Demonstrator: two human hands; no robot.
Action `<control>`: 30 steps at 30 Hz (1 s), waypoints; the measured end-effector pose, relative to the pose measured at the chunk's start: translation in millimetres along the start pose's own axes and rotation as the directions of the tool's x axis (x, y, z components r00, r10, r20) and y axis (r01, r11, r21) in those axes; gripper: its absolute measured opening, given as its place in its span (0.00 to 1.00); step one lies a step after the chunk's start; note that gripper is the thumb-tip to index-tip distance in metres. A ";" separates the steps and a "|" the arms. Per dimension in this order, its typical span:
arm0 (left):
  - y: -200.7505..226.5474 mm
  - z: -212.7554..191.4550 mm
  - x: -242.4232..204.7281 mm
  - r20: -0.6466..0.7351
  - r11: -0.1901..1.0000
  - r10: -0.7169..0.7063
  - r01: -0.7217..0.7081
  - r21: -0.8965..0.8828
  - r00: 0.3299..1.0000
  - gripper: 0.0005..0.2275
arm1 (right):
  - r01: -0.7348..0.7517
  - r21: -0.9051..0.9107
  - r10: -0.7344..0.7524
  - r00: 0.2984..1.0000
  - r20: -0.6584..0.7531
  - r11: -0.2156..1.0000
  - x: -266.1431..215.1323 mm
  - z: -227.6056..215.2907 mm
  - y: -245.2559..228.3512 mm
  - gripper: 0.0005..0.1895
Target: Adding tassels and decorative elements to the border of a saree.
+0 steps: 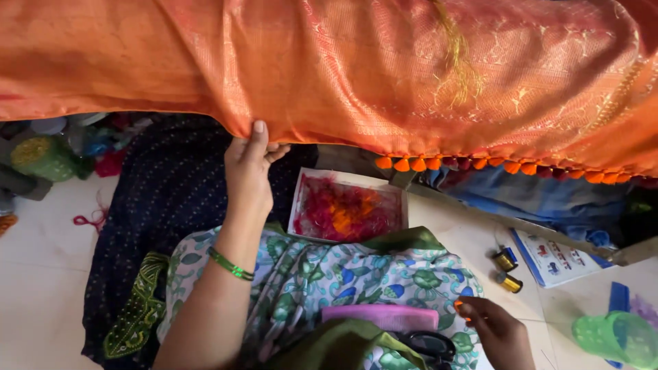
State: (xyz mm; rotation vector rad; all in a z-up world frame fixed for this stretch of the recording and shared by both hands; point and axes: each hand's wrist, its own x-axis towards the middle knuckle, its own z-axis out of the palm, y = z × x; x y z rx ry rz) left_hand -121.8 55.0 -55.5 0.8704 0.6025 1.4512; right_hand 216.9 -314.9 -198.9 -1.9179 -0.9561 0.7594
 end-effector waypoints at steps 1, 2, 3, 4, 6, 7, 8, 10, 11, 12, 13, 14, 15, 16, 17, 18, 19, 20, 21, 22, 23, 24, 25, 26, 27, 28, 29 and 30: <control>-3.4 -6.2 -0.2 0.022 0.998 0.048 -0.049 0.032 0.999 0.12 | -0.050 0.018 0.052 0.995 -0.086 0.999 -3.1 0.1 -1.3 0.15; -1.8 -9.8 -0.2 0.027 0.999 0.041 -0.042 0.033 0.999 0.12 | -0.057 0.020 0.059 0.994 -0.091 0.998 -2.1 0.9 -6.6 0.15; -0.3 -13.5 -0.3 0.046 0.997 0.049 -0.052 0.061 0.998 0.12 | -0.037 0.009 0.038 0.989 -0.141 0.999 -2.5 2.0 -11.7 0.14; 1.2 -17.4 0.0 0.066 0.994 0.056 -0.062 0.088 0.996 0.12 | -0.018 -0.004 0.017 0.981 -0.191 1.000 -2.6 3.3 -16.9 0.13; 0.8 -24.0 1.9 0.083 0.993 0.047 -0.055 0.102 0.995 0.12 | 0.039 -0.010 -0.041 0.979 -0.202 0.999 5.1 2.7 -22.0 0.12; -0.2 -28.3 1.2 0.095 0.992 0.041 -0.052 0.112 0.995 0.12 | 0.101 -0.023 -0.104 0.972 -0.209 0.995 5.0 2.8 -23.3 0.11; 5.5 -30.2 -0.9 0.103 0.992 0.023 -0.035 0.119 0.994 0.12 | 0.082 -0.017 -0.084 0.973 -0.216 0.996 12.6 2.4 -33.5 0.11; 7.4 -31.8 -11.9 0.142 0.994 0.003 -0.017 0.104 0.990 0.11 | 0.226 -0.154 -0.256 0.941 -0.221 0.962 12.5 -4.7 -45.3 0.09; 6.4 -36.5 -17.9 0.156 0.994 -0.042 0.025 0.107 0.987 0.11 | 0.182 -0.158 -0.216 0.946 -0.240 0.971 12.3 -9.0 -55.3 0.09; 5.4 -40.9 -23.3 0.169 0.993 -0.064 0.047 0.107 0.984 0.09 | 0.234 -0.165 -0.269 0.933 -0.239 0.958 13.5 -14.0 -64.2 0.05; 4.9 -44.4 -27.8 0.182 0.992 -0.084 0.065 0.106 0.980 0.08 | 0.289 -0.173 -0.324 0.916 -0.238 0.942 16.6 -20.2 -72.4 0.03; -0.1 -52.1 -32.2 0.197 0.989 -0.125 0.105 0.109 0.972 0.08 | 0.248 -0.179 -0.288 0.922 -0.257 0.952 9.3 -18.9 -90.7 0.03; -4.0 -60.3 -34.9 0.177 0.984 -0.160 0.142 0.110 0.971 0.08 | 0.227 -0.211 -0.277 0.928 -0.250 0.951 7.2 -17.4 -110.2 0.05; -7.1 -68.6 -37.0 0.156 0.977 -0.195 0.179 0.112 0.968 0.07 | 0.205 -0.242 -0.264 0.934 -0.242 0.948 6.5 -15.7 -130.2 0.08; -13.5 -70.9 -38.0 0.165 0.973 -0.217 0.200 0.112 0.962 0.07 | 0.182 -0.247 -0.245 0.936 -0.254 0.952 6.0 -13.0 -122.5 0.08; -18.7 -73.5 -39.2 0.139 0.962 -0.268 0.259 0.080 0.953 0.07 | 0.164 -0.297 -0.231 0.951 -0.207 0.941 4.6 -10.2 -115.6 0.08; -21.0 -77.1 -38.6 0.109 0.952 -0.305 0.302 0.046 0.946 0.07 | 0.165 -0.344 -0.228 0.962 -0.152 0.924 9.4 -6.1 -110.4 0.07; -31.3 -79.0 -38.2 0.113 0.950 -0.311 0.308 0.045 0.944 0.07 | 0.158 -0.346 -0.223 0.962 -0.157 0.925 8.6 3.3 -88.7 0.07; -39.0 -82.6 -36.1 0.111 0.936 -0.352 0.353 0.020 0.929 0.06 | 0.187 -0.485 -0.254 0.964 -0.076 0.854 14.8 14.3 -68.6 0.07; -45.8 -86.6 -33.6 0.112 0.918 -0.393 0.396 -0.006 0.913 0.06 | 0.220 -0.610 -0.272 0.962 0.008 0.761 21.0 25.8 -49.5 0.06; -58.8 -91.2 -32.3 0.103 0.924 -0.380 0.382 -0.009 0.919 0.06 | 0.237 -0.608 -0.285 0.958 0.019 0.757 17.7 34.5 -46.3 0.06; -71.2 -95.9 -30.8 0.113 0.894 -0.447 0.442 0.066 0.887 0.06 | 0.279 -0.710 -0.317 0.945 0.082 0.647 14.1 43.1 -43.3 0.07; -84.2 -99.8 -29.2 0.116 0.859 -0.509 0.494 0.135 0.853 0.07 | 0.322 -0.795 -0.345 0.926 0.152 0.515 13.0 49.4 -40.8 0.09; -108.7 -115.3 -26.2 0.105 0.869 -0.492 0.479 0.126 0.864 0.07 | 0.343 -0.792 -0.361 0.917 0.167 0.504 12.3 52.7 -42.3 0.09; -133.3 -129.9 -20.7 0.109 0.799 -0.566 0.511 0.317 0.817 0.08 | 0.320 -0.817 -0.333 0.928 0.168 0.479 13.2 55.9 -43.9 0.11; -157.8 -144.1 -14.5 0.092 0.696 -0.637 0.520 0.496 0.765 0.08 | 0.297 -0.841 -0.306 0.937 0.166 0.452 14.0 58.6 -45.1 0.13; -189.3 -166.0 -12.7 0.087 0.706 -0.624 0.512 0.490 0.777 0.08 | 0.312 -0.839 -0.321 0.930 0.176 0.445 14.5 60.4 -42.1 0.13; -220.8 -187.3 -10.1 0.150 0.593 -0.629 0.347 0.726 0.763 0.11 | 0.303 -0.857 -0.296 0.937 0.187 0.417 15.1 61.7 -39.1 0.14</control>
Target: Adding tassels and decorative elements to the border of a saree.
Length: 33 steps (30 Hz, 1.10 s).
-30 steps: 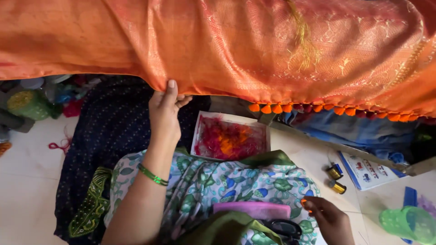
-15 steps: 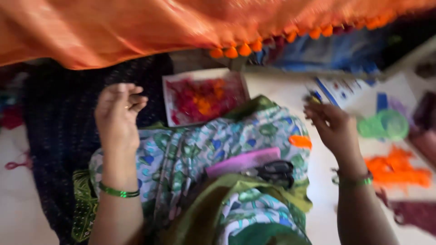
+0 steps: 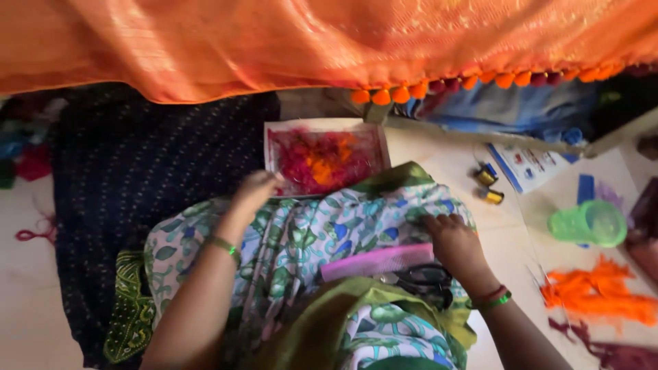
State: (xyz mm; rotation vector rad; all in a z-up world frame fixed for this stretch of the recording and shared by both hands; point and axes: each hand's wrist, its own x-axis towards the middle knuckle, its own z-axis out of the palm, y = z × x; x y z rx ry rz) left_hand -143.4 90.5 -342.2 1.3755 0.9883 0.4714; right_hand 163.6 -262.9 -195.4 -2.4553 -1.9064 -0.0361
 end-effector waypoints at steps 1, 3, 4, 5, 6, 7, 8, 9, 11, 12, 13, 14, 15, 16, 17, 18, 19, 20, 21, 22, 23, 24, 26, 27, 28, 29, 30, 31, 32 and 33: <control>-31.3 0.2 21.9 0.064 0.951 0.019 -0.037 0.306 0.998 0.15 | -0.009 -0.036 0.010 1.000 0.025 0.999 -0.1 3.2 0.4 0.15; -122.6 9.1 59.5 0.154 0.799 0.027 -0.114 0.590 0.988 0.14 | 0.050 -0.058 -0.052 0.998 -0.034 0.997 -7.4 30.9 13.4 0.17; -144.5 16.2 99.8 0.238 0.559 -0.016 -0.189 0.807 0.971 0.14 | 0.098 -0.080 -0.104 0.991 -0.078 0.992 -4.8 44.0 21.5 0.19; -123.2 27.5 89.0 0.221 0.556 0.012 -0.190 0.809 0.975 0.14 | 0.111 -0.091 -0.120 0.987 -0.106 0.990 -4.6 35.5 20.9 0.19; -102.9 39.5 78.3 0.183 0.600 0.110 -0.212 0.772 0.977 0.14 | 0.077 -0.126 -0.092 0.989 -0.113 0.989 -4.5 27.8 20.6 0.14; -84.5 56.2 68.2 0.138 0.641 0.207 -0.241 0.729 0.969 0.16 | 0.044 -0.163 -0.065 0.991 -0.121 0.986 -5.3 20.0 23.5 0.09; -45.2 70.8 54.1 0.120 0.639 0.236 -0.247 0.728 0.964 0.16 | 0.056 -0.177 -0.082 0.986 -0.147 0.983 4.5 0.1 22.7 0.09; -11.1 86.1 33.4 0.093 0.834 0.158 -0.183 0.520 0.983 0.17 | -0.017 -0.082 0.000 0.980 -0.201 0.996 7.7 -18.3 18.9 0.06; 54.0 116.2 -8.5 0.088 0.957 0.086 -0.107 0.268 0.992 0.19 | -0.077 0.017 0.079 0.964 -0.254 0.997 15.0 -46.6 9.5 0.04; 85.4 130.8 -29.8 0.231 0.967 0.174 -0.210 0.143 0.957 0.20 | -0.148 0.264 0.212 0.949 -0.234 0.953 19.3 -56.7 3.9 0.06; 114.7 147.8 -53.8 0.361 0.958 0.268 -0.288 0.002 0.893 0.21 | -0.212 0.492 0.335 0.926 -0.176 0.845 19.8 -66.9 -1.6 0.08; 155.4 146.7 -81.6 0.358 0.957 0.272 -0.292 0.000 0.893 0.21 | -0.208 0.490 0.332 0.926 -0.180 0.847 24.8 -76.8 -12.3 0.08; 195.0 146.7 -110.9 0.335 0.700 0.671 -0.714 0.005 0.661 0.21 | -0.134 0.567 0.292 0.936 -0.198 0.813 27.5 -86.8 -22.9 0.08; 234.3 146.5 -140.4 0.323 0.274 0.908 -0.961 0.021 0.266 0.22 | -0.058 0.638 0.253 0.942 -0.220 0.768 30.0 -96.5 -33.6 0.08; 229.1 149.0 -141.3 0.319 0.272 0.910 -0.962 0.022 0.265 0.22 | -0.055 0.636 0.250 0.942 -0.222 0.770 35.3 -103.8 -44.6 0.08; 223.8 151.6 -142.2 0.421 0.438 0.820 -0.899 -0.026 0.388 0.19 | 0.052 0.643 0.184 0.938 -0.294 0.764 40.4 -111.1 -55.8 0.07; 217.8 153.3 -144.2 0.525 0.595 0.700 -0.802 -0.053 0.485 0.16 | 0.159 0.645 0.118 0.924 -0.365 0.747 45.2 -117.8 -68.0 0.06; 204.3 154.7 -140.3 0.520 0.595 0.701 -0.802 -0.050 0.488 0.16 | 0.163 0.645 0.113 0.924 -0.365 0.746 46.7 -113.8 -69.9 0.06; 190.4 155.6 -137.2 0.503 0.628 0.679 -0.778 -0.022 0.534 0.12 | 0.204 0.740 0.122 0.925 -0.361 0.641 47.4 -109.4 -72.7 0.05; 176.5 156.5 -134.0 0.485 0.661 0.655 -0.751 0.005 0.579 0.09 | 0.240 0.818 0.131 0.926 -0.355 0.522 48.2 -105.0 -75.4 0.05; 173.3 149.8 -138.2 0.485 0.660 0.654 -0.751 0.009 0.581 0.09 | 0.243 0.819 0.130 0.925 -0.357 0.519 49.7 -105.5 -76.2 0.05; 170.1 143.1 -142.2 0.453 0.578 0.710 -0.814 0.065 0.540 0.07 | 0.238 0.915 0.195 0.930 -0.311 0.326 51.3 -105.9 -77.0 0.04; 167.0 130.1 -149.5 0.424 0.494 0.758 -0.861 0.124 0.496 0.06 | 0.223 0.968 0.245 0.938 -0.245 0.115 51.3 -105.0 -73.8 0.05; 167.9 123.9 -151.3 0.464 0.557 0.680 -0.812 0.176 0.568 0.07 | 0.248 0.968 0.304 0.921 -0.244 0.027 50.6 -104.1 -69.2 0.06; 168.8 117.8 -153.1 0.500 0.612 0.593 -0.757 0.230 0.632 0.09 | 0.275 0.960 0.362 0.902 -0.236 -0.059 49.9 -103.1 -64.5 0.07; 165.0 113.2 -153.5 0.500 0.613 0.593 -0.757 0.227 0.631 0.09 | 0.273 0.960 0.363 0.902 -0.235 -0.057 47.9 -104.8 -61.5 0.07; 161.4 108.7 -153.8 0.480 0.590 0.589 -0.752 0.293 0.649 0.10 | 0.314 0.947 0.397 0.878 -0.265 -0.061 45.9 -106.7 -58.4 0.07; 158.5 104.0 -153.0 0.461 0.563 0.588 -0.746 0.356 0.664 0.13 | 0.357 0.932 0.433 0.851 -0.297 -0.063 44.5 -108.9 -55.2 0.07; 150.9 102.2 -147.8 0.464 0.561 0.590 -0.749 0.353 0.661 0.13 | 0.358 0.932 0.436 0.849 -0.299 -0.059 41.5 -110.9 -52.4 0.07; 142.9 99.9 -143.6 0.440 0.515 0.601 -0.744 0.426 0.667 0.12 | 0.393 0.919 0.480 0.811 -0.333 -0.026 38.8 -112.5 -50.1 0.07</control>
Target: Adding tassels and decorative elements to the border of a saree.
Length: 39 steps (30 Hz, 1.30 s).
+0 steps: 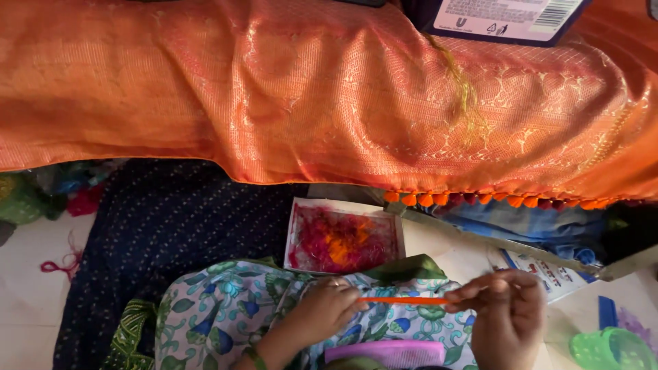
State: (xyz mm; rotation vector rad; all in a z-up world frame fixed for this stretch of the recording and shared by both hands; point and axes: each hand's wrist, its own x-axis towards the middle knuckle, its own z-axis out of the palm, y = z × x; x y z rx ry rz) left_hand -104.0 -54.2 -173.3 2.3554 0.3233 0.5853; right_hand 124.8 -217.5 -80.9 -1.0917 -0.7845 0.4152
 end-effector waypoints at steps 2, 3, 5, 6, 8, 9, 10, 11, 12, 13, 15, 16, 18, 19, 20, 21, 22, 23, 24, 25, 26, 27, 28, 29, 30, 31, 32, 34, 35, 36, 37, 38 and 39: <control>-8.3 -2.6 -4.6 -0.027 0.996 -0.008 0.010 0.085 1.000 0.11 | 0.047 -0.015 -0.048 0.998 -0.046 0.999 0.0 -5.4 -8.0 0.07; -8.3 -8.3 -6.0 0.012 0.996 -0.059 0.058 0.070 0.998 0.12 | 0.077 -0.030 -0.079 0.994 -0.075 0.997 0.8 -8.1 -13.2 0.06; -6.9 -12.9 -4.4 0.051 0.993 -0.105 0.102 0.057 0.993 0.13 | 0.110 -0.047 -0.114 0.988 -0.104 0.993 2.1 -10.0 -19.1 0.06; -5.0 -12.7 -3.3 0.012 0.999 -0.039 0.040 -0.027 0.999 0.14 | 0.071 -0.101 -0.081 0.991 -0.107 0.992 1.1 -8.4 -19.7 0.07; 11.5 -16.4 4.8 -0.031 0.994 0.020 -0.023 -0.108 0.999 0.16 | 0.028 -0.154 -0.045 0.993 -0.111 0.988 -4.2 -3.8 -14.8 0.10; 26.1 -20.4 11.4 -0.050 0.984 0.100 -0.106 -0.143 0.994 0.21 | -0.055 -0.191 0.042 0.997 -0.070 0.980 -8.8 -0.7 -9.4 0.10; 41.0 -24.0 18.0 -0.074 0.966 0.177 -0.188 -0.177 0.981 0.29 | -0.135 -0.232 0.131 0.991 -0.030 0.963 -13.1 2.3 -4.2 0.11; 55.5 -28.8 20.5 -0.075 0.967 0.173 -0.183 -0.177 0.982 0.29 | -0.137 -0.232 0.135 0.991 -0.026 0.963 -17.2 8.4 -4.6 0.11; 69.5 -33.8 25.0 -0.093 0.933 0.195 -0.214 -0.290 0.976 0.33 | -0.150 -0.276 0.178 0.981 0.080 0.949 -20.2 14.0 -5.4 0.11; 83.7 -38.7 29.7 -0.113 0.885 0.215 -0.242 -0.398 0.970 0.38 | -0.157 -0.321 0.224 0.958 0.182 0.934 -23.1 19.5 -6.2 0.11; 84.9 -31.9 35.1 -0.134 0.863 0.219 -0.256 -0.435 0.966 0.37 | 0.049 -0.408 0.082 0.951 0.299 0.912 -18.7 39.7 -24.7 0.10; 85.7 -28.3 37.4 -0.150 0.840 0.222 -0.267 -0.472 0.963 0.35 | 0.254 -0.463 -0.042 0.906 0.420 0.849 -17.4 49.7 -34.0 0.09; 71.7 -10.9 34.3 -0.081 0.851 0.215 -0.228 -0.474 0.973 0.25 | 0.374 -0.427 -0.134 0.859 0.494 0.823 -15.5 50.1 -38.2 0.07; 64.2 -2.3 33.2 -0.011 0.862 0.208 -0.189 -0.471 0.978 0.15 | 0.487 -0.380 -0.220 0.796 0.563 0.787 -14.4 50.4 -40.1 0.05; 66.2 -0.9 30.1 -0.008 0.861 0.207 -0.187 -0.473 0.978 0.15 | 0.484 -0.382 -0.218 0.798 0.562 0.787 -19.8 37.0 -25.0 0.05; 68.0 0.3 26.8 0.013 0.826 0.185 -0.149 -0.544 0.983 0.12 | 0.285 -0.329 -0.099 0.870 0.483 0.900 -25.5 23.8 -9.9 0.04; 69.3 0.8 23.3 0.032 0.786 0.162 -0.109 -0.608 0.986 0.09 | 0.073 -0.248 0.038 0.908 0.417 0.966 -30.2 11.5 5.9 0.04; 70.4 -1.5 21.5 0.031 0.787 0.158 -0.107 -0.607 0.987 0.09 | 0.071 -0.246 0.040 0.907 0.419 0.967 -28.3 8.3 6.8 0.04; 71.5 -3.7 19.8 0.039 0.866 0.145 -0.107 -0.488 0.989 0.08 | -0.064 -0.138 0.108 0.933 0.343 0.988 -25.8 5.2 7.8 0.04; 72.5 -6.0 18.2 0.045 0.927 0.130 -0.105 -0.360 0.990 0.10 | -0.190 -0.018 0.188 0.943 0.273 0.982 -23.2 2.1 8.9 0.06; 67.2 -7.0 16.7 0.044 0.927 0.127 -0.103 -0.360 0.991 0.10 | -0.193 -0.019 0.191 0.942 0.276 0.981 -15.7 3.4 -1.2 0.06; 61.9 -7.8 15.3 0.069 0.964 0.121 -0.100 -0.247 0.990 0.07 | -0.126 0.056 0.108 0.962 0.251 0.991 -8.0 4.6 -11.2 0.06; 56.8 -8.3 14.7 0.097 0.986 0.116 -0.103 -0.132 0.988 0.08 | -0.052 0.127 0.024 0.976 0.215 0.991 -0.8 5.1 -21.8 0.06; 50.5 -10.8 11.5 0.098 0.986 0.117 -0.104 -0.134 0.988 0.08 | -0.053 0.125 0.025 0.977 0.213 0.991 1.3 0.4 -25.7 0.06; 43.9 -13.6 9.3 0.097 0.993 0.085 -0.076 -0.093 0.992 0.08 | -0.001 0.140 -0.023 0.985 0.172 0.990 4.0 -4.2 -29.7 0.06; 37.2 -16.4 7.3 0.095 0.997 0.053 -0.049 -0.051 0.994 0.08 | 0.050 0.152 -0.071 0.989 0.130 0.987 6.7 -8.9 -33.8 0.07; 26.7 -15.2 4.6 0.097 0.997 0.055 -0.050 -0.053 0.994 0.08 | 0.051 0.150 -0.071 0.989 0.128 0.987 6.7 -12.1 -32.7 0.07; 5.7 -12.3 -2.6 -0.010 0.994 0.038 -0.037 0.104 0.999 0.08 | 0.039 -0.022 -0.037 0.996 0.087 0.999 5.6 -18.4 -30.0 0.06; 9.7 -14.5 1.8 -0.008 0.994 0.037 -0.036 0.101 0.999 0.08 | 0.036 -0.024 -0.034 0.996 0.085 0.999 3.6 -15.4 -26.1 0.06; 14.0 -16.6 5.3 -0.082 0.990 0.140 -0.141 -0.006 0.987 0.07 | -0.026 -0.112 0.039 0.993 0.113 0.993 1.2 -12.2 -22.1 0.06; 18.3 -18.6 8.7 -0.165 0.962 0.232 -0.252 -0.106 0.958 0.07 | -0.085 -0.201 0.113 0.984 0.135 0.976 -1.4 -9.1 -18.1 0.06; 46.7 -35.0 18.7 -0.163 0.963 0.226 -0.246 -0.109 0.960 0.07 | -0.091 -0.201 0.120 0.984 0.134 0.975 -6.7 -0.3 -13.2 0.06; 75.0 -51.3 29.2 -0.251 0.924 0.300 -0.346 -0.162 0.920 0.16 | -0.152 -0.210 0.193 0.963 0.188 0.966 -12.1 8.4 -8.5 0.06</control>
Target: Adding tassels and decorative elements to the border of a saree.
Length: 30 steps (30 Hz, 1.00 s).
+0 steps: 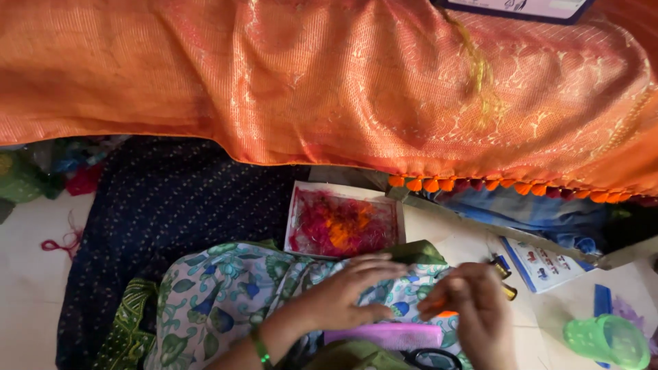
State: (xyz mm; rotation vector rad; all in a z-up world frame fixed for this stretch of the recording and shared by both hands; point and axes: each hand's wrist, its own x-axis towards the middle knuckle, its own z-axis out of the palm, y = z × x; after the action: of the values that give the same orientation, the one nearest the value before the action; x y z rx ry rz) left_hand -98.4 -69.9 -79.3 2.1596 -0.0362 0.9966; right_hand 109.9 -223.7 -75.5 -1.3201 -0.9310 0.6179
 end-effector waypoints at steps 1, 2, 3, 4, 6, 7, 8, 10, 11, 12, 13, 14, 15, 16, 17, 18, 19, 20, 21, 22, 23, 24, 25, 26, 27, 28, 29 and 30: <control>24.7 -7.2 23.0 -0.080 0.993 0.092 -0.098 -0.070 0.992 0.26 | -0.061 0.000 0.060 0.996 0.067 0.998 -2.6 10.5 3.5 0.06; 23.2 1.3 17.3 -0.078 0.993 0.087 -0.093 -0.072 0.993 0.26 | -0.066 0.001 0.066 0.996 0.066 0.998 -4.9 17.2 4.3 0.06; 21.5 10.1 12.5 -0.037 0.995 -0.008 0.004 -0.102 0.999 0.24 | -0.064 -0.018 0.066 0.993 0.102 0.998 -7.0 23.2 4.8 0.06; 20.1 19.2 8.1 0.008 0.987 -0.101 0.102 -0.128 0.995 0.21 | -0.062 -0.038 0.067 0.988 0.138 0.997 -8.9 28.8 5.0 0.06; 9.1 39.1 -3.9 0.089 0.959 -0.220 0.232 -0.163 0.971 0.18 | -0.025 -0.060 0.032 0.991 0.126 0.998 -6.6 26.4 4.4 0.06; 3.4 49.5 -9.3 0.168 0.913 -0.336 0.364 -0.182 0.927 0.15 | 0.011 -0.081 0.000 0.992 0.125 0.997 -4.9 24.5 4.1 0.06; -3.1 50.0 -15.0 0.174 0.915 -0.329 0.359 -0.185 0.928 0.15 | 0.013 -0.084 -0.003 0.993 0.116 0.996 -1.9 19.3 0.2 0.06; -14.5 49.3 -29.9 0.207 0.961 -0.271 0.275 0.010 0.940 0.09 | 0.030 -0.027 -0.028 0.998 0.063 0.999 3.2 11.7 -6.6 0.05; -22.6 49.9 -39.6 0.208 0.961 -0.273 0.278 0.008 0.939 0.09 | 0.026 -0.028 -0.024 0.998 0.063 0.999 5.7 5.7 -12.0 0.05; -30.4 50.4 -49.2 0.165 0.969 -0.240 0.226 0.099 0.957 0.09 | 0.035 0.000 -0.035 0.999 0.019 0.999 8.1 -0.4 -17.5 0.05; -37.8 51.2 -58.7 0.127 0.966 -0.200 0.175 0.189 0.971 0.10 | 0.044 0.028 -0.044 0.999 -0.026 0.999 10.0 -6.8 -23.4 0.05; -49.7 47.9 -62.7 0.129 0.966 -0.202 0.177 0.187 0.971 0.10 | 0.041 0.027 -0.040 0.999 -0.028 0.999 14.4 -10.6 -31.1 0.05; -60.4 44.7 -67.3 0.169 0.909 -0.356 0.298 0.291 0.919 0.10 | 0.069 0.042 -0.066 0.996 -0.067 0.997 16.7 -14.4 -39.1 0.05; -71.3 41.8 -71.7 0.193 0.825 -0.502 0.400 0.399 0.843 0.11 | 0.098 0.055 -0.092 0.990 -0.106 0.994 19.3 -18.6 -47.0 0.05; -69.9 31.8 -63.6 0.206 0.828 -0.503 0.400 0.392 0.839 0.11 | 0.089 0.052 -0.082 0.990 -0.117 0.995 20.8 -19.8 -52.8 0.05; -69.1 21.8 -55.2 0.077 0.871 -0.355 0.299 0.390 0.932 0.08 | 0.100 -0.005 -0.099 0.985 -0.138 0.995 22.6 -21.0 -58.3 0.04; -71.0 11.1 -44.8 -0.055 0.895 -0.184 0.190 0.404 0.981 0.06 | 0.114 -0.063 -0.123 0.980 -0.157 0.991 27.1 -22.0 -63.2 0.04; -67.3 0.8 -22.9 -0.047 0.898 -0.184 0.188 0.398 0.982 0.06 | 0.109 -0.066 -0.119 0.979 -0.166 0.992 30.6 -24.9 -56.2 0.04; -64.8 -10.5 -0.5 -0.145 0.942 -0.292 0.310 0.125 0.945 0.09 | 0.092 -0.173 -0.119 0.982 -0.148 0.981 36.3 -27.1 -48.1 0.04; -62.6 -21.8 21.5 -0.204 0.906 -0.417 0.389 -0.165 0.886 0.13 | 0.076 -0.278 -0.116 0.985 -0.129 0.958 41.9 -28.9 -39.6 0.05; -53.3 -28.3 41.4 -0.197 0.902 -0.425 0.397 -0.167 0.883 0.13 | 0.065 -0.276 -0.106 0.985 -0.134 0.959 45.2 -22.7 -34.6 0.05; -44.5 -34.6 61.4 -0.202 0.835 -0.479 0.372 -0.405 0.854 0.16 | 0.012 -0.376 -0.040 0.997 -0.067 0.926 48.2 -16.4 -29.3 0.06; -36.2 -40.6 82.5 -0.194 0.719 -0.531 0.318 -0.619 0.825 0.18 | -0.032 -0.476 0.032 0.999 -0.008 0.879 51.6 -10.6 -24.5 0.08; -44.4 -32.1 82.6 -0.186 0.714 -0.537 0.325 -0.620 0.823 0.18 | -0.042 -0.474 0.040 0.999 -0.013 0.880 55.1 -1.0 -21.4 0.08; -52.9 -23.4 83.7 -0.154 0.587 -0.565 0.263 -0.766 0.811 0.15 | 0.020 -0.513 0.005 0.999 0.047 0.858 59.4 8.1 -18.6 0.08; -61.3 -14.5 84.8 -0.117 0.436 -0.587 0.191 -0.880 0.801 0.12 | 0.082 -0.547 -0.027 0.994 0.108 0.833 63.8 17.0 -15.9 0.08; -59.3 -13.1 85.1 -0.109 0.431 -0.589 0.198 -0.880 0.801 0.12 | 0.075 -0.546 -0.023 0.995 0.101 0.834 69.4 23.0 -16.4 0.08; -57.2 -11.8 85.5 -0.078 0.340 -0.655 0.201 -0.919 0.751 0.10 | 0.115 -0.494 -0.027 0.983 0.181 0.862 75.2 29.0 -16.9 0.09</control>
State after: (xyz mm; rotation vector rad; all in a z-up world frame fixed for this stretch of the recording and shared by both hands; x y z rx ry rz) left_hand -28.5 1.6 -52.6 0.8309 0.2226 0.8210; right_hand 122.1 -149.0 -43.1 -1.7055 -1.3379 0.4442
